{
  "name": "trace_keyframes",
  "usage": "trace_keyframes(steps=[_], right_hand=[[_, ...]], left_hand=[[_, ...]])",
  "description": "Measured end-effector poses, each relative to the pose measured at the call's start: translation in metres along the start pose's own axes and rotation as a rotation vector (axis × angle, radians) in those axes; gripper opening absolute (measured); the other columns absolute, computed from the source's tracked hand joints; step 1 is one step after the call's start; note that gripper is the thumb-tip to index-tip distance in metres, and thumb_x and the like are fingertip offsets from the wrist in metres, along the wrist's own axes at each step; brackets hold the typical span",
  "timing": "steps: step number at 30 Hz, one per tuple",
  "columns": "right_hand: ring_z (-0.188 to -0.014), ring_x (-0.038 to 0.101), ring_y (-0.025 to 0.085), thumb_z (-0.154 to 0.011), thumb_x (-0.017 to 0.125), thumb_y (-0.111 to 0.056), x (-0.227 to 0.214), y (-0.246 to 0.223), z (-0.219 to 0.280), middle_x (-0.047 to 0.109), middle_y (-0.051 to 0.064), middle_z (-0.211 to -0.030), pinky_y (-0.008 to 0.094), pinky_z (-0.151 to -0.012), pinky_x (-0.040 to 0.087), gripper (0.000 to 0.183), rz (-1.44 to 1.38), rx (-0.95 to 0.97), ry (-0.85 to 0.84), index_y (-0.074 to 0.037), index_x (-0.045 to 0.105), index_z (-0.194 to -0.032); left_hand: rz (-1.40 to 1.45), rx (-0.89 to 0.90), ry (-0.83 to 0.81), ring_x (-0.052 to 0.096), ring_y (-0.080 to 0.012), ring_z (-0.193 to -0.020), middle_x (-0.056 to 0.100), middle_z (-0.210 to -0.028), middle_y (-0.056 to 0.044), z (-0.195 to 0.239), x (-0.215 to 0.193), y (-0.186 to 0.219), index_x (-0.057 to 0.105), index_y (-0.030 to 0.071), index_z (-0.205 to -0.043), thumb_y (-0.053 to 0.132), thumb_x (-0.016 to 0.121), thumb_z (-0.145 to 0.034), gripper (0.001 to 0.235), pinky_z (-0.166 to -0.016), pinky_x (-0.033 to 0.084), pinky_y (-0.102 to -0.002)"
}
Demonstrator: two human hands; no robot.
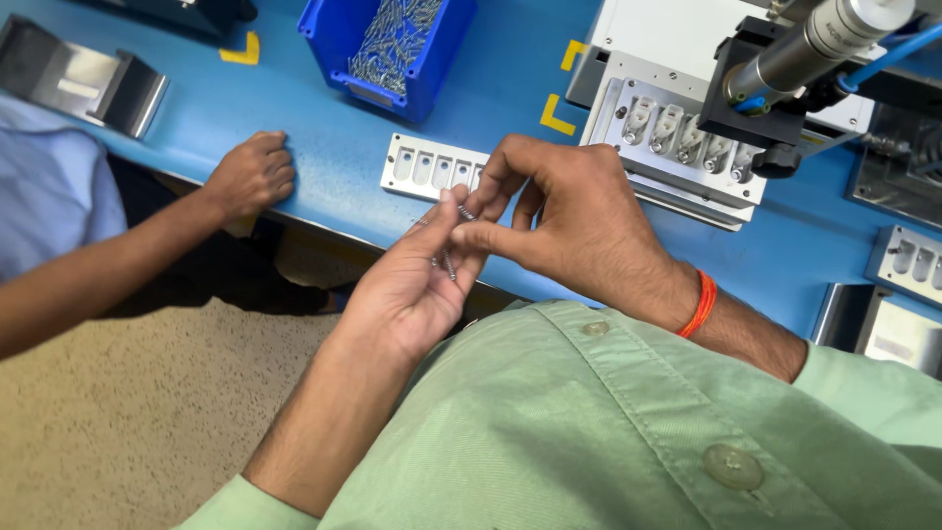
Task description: The person picks small screws from a blue bin and places them into slots on a metal fixture. They repeatedly load the fixture, operate a press, and transfer the fixture to a bin. The process is repeated with multiple fixtures.
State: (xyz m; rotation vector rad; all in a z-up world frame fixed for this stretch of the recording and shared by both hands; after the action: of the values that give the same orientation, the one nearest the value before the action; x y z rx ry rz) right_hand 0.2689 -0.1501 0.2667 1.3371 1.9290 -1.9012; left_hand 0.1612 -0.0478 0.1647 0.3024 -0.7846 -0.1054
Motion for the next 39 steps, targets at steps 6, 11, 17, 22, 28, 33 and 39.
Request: trace_keyframes(steps=[6, 11, 17, 22, 28, 33, 39], right_hand=[[-0.057, 0.071, 0.009, -0.098, 0.068, -0.032, 0.039, 0.072, 0.004, 0.073, 0.002, -0.074, 0.027, -0.05, 0.057, 0.024, -0.15, 0.31, -0.207, -0.008, 0.071, -0.1], [-0.1, 0.067, 0.032, -0.085, 0.077, -0.031, 0.084, 0.126, 0.012, 0.065, 0.018, -0.112, 0.047, -0.084, 0.055, 0.059, 0.223, 0.132, -0.284, -0.006, 0.057, -0.134], [-0.113, 0.059, 0.037, -0.083, 0.076, -0.03, 0.106, 0.155, 0.003, 0.051, 0.019, -0.12, 0.047, -0.093, 0.052, 0.067, 0.42, 0.166, -0.319, -0.018, 0.051, -0.145], [-0.111, 0.061, 0.035, -0.091, 0.069, -0.039, 0.098, 0.156, 0.005, 0.051, 0.017, -0.119, 0.049, -0.093, 0.051, 0.058, 0.545, 0.231, -0.384, -0.027, 0.051, -0.145], [-0.11, 0.064, 0.035, -0.097, 0.058, -0.049, 0.061, 0.202, 0.065, 0.059, 0.018, -0.126, 0.049, -0.096, 0.05, 0.055, 0.518, 0.479, -0.395, -0.032, 0.049, -0.148], [-0.11, 0.072, 0.029, -0.097, 0.056, -0.063, -0.028, 0.263, 0.17, 0.073, 0.008, -0.124, 0.044, -0.097, 0.058, 0.057, 0.932, 0.752, -0.422, -0.023, 0.063, -0.137], [-0.105, 0.074, 0.037, -0.083, 0.074, -0.067, -0.154, 0.259, 0.236, 0.076, 0.017, -0.111, 0.049, -0.088, 0.06, 0.066, 0.905, 1.241, -0.282, -0.014, 0.075, -0.123]], left_hand=[[0.049, 0.118, 0.113, 0.071, -0.0236, -0.11, 0.071, -0.114, -0.011, 0.014, -0.023, 0.018, 0.062, -0.001, -0.118, 0.016, 0.067, -0.091, 0.032, -0.098, 0.056, -0.036], [-0.063, 0.251, 0.025, 0.068, -0.0251, -0.114, 0.067, -0.112, -0.013, 0.023, -0.006, 0.036, 0.061, -0.004, -0.118, 0.017, 0.067, -0.094, 0.032, -0.1, 0.056, -0.038], [-0.118, 0.28, -0.034, 0.067, -0.0248, -0.113, 0.067, -0.112, -0.013, 0.023, 0.01, 0.048, 0.062, -0.004, -0.117, 0.016, 0.067, -0.095, 0.03, -0.102, 0.059, -0.038], [-0.147, 0.241, -0.029, 0.068, -0.0247, -0.112, 0.067, -0.112, -0.013, 0.019, 0.017, 0.045, 0.062, -0.003, -0.115, 0.016, 0.066, -0.096, 0.028, -0.1, 0.057, -0.037], [-0.203, 0.155, -0.012, 0.069, -0.0254, -0.113, 0.068, -0.112, -0.013, 0.012, 0.029, 0.034, 0.063, -0.002, -0.114, 0.017, 0.066, -0.095, 0.028, -0.098, 0.056, -0.038], [-0.261, 0.105, -0.046, 0.069, -0.0259, -0.114, 0.068, -0.113, -0.012, 0.007, 0.042, 0.023, 0.063, -0.001, -0.115, 0.017, 0.067, -0.094, 0.028, -0.098, 0.056, -0.039], [-0.343, 0.057, -0.083, 0.07, -0.0256, -0.114, 0.07, -0.115, -0.012, 0.002, 0.065, 0.006, 0.063, -0.001, -0.116, 0.018, 0.066, -0.094, 0.028, -0.101, 0.061, -0.039]])
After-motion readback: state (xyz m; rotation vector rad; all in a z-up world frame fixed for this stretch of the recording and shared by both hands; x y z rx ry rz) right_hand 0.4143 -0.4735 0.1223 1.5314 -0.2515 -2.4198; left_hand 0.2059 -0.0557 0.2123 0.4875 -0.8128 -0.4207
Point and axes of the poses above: each hand's wrist, its own z-axis away from the middle knuckle, its own x-axis out of the palm, y = z × x, the point moved 5 cm from there along -z, towards the middle knuckle
